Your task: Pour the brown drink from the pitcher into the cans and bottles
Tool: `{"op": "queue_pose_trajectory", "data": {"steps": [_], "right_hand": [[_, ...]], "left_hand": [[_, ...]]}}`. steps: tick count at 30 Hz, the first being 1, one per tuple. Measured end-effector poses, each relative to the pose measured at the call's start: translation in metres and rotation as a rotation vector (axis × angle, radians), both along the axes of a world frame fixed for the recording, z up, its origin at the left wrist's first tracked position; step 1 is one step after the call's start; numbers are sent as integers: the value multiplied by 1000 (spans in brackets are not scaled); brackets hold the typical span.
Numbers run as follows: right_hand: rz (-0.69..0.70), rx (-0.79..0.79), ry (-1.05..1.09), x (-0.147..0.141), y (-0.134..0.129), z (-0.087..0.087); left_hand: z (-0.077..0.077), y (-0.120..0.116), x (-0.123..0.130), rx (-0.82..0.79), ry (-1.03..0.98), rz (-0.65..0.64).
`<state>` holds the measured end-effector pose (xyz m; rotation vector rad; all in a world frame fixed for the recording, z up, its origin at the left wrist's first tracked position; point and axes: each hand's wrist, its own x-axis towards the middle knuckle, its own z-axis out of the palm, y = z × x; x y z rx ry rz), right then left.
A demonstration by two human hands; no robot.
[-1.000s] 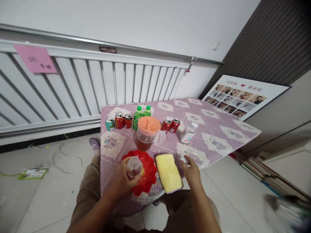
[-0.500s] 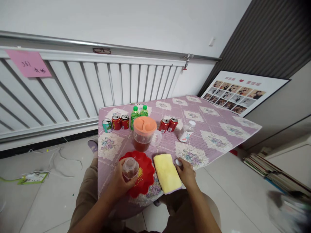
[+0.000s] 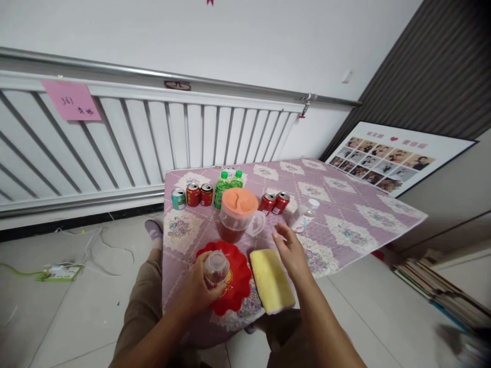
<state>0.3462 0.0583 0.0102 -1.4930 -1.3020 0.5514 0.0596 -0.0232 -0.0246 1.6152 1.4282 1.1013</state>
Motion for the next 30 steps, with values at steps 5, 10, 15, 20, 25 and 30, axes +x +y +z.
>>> {"op": "queue_pose_trajectory", "data": {"steps": [5,10,15,20,25,30], "right_hand": [[136,1,137,-32,35,18],[144,-63,258,-50,54,19],[139,-79,374,-62,62,14],[98,-60,419,-74,69,21],[49,-40,391,-84,71,39],[56,7,342,-72,59,73]], "left_hand": [[1,1,0,41,-21,2],[3,1,2,-12,-24,19],[9,-2,3,-26,-13,55],[10,0,3,15,-13,57],[9,1,4,-1,32,31],[11,0,4,-19,39,36]]}}
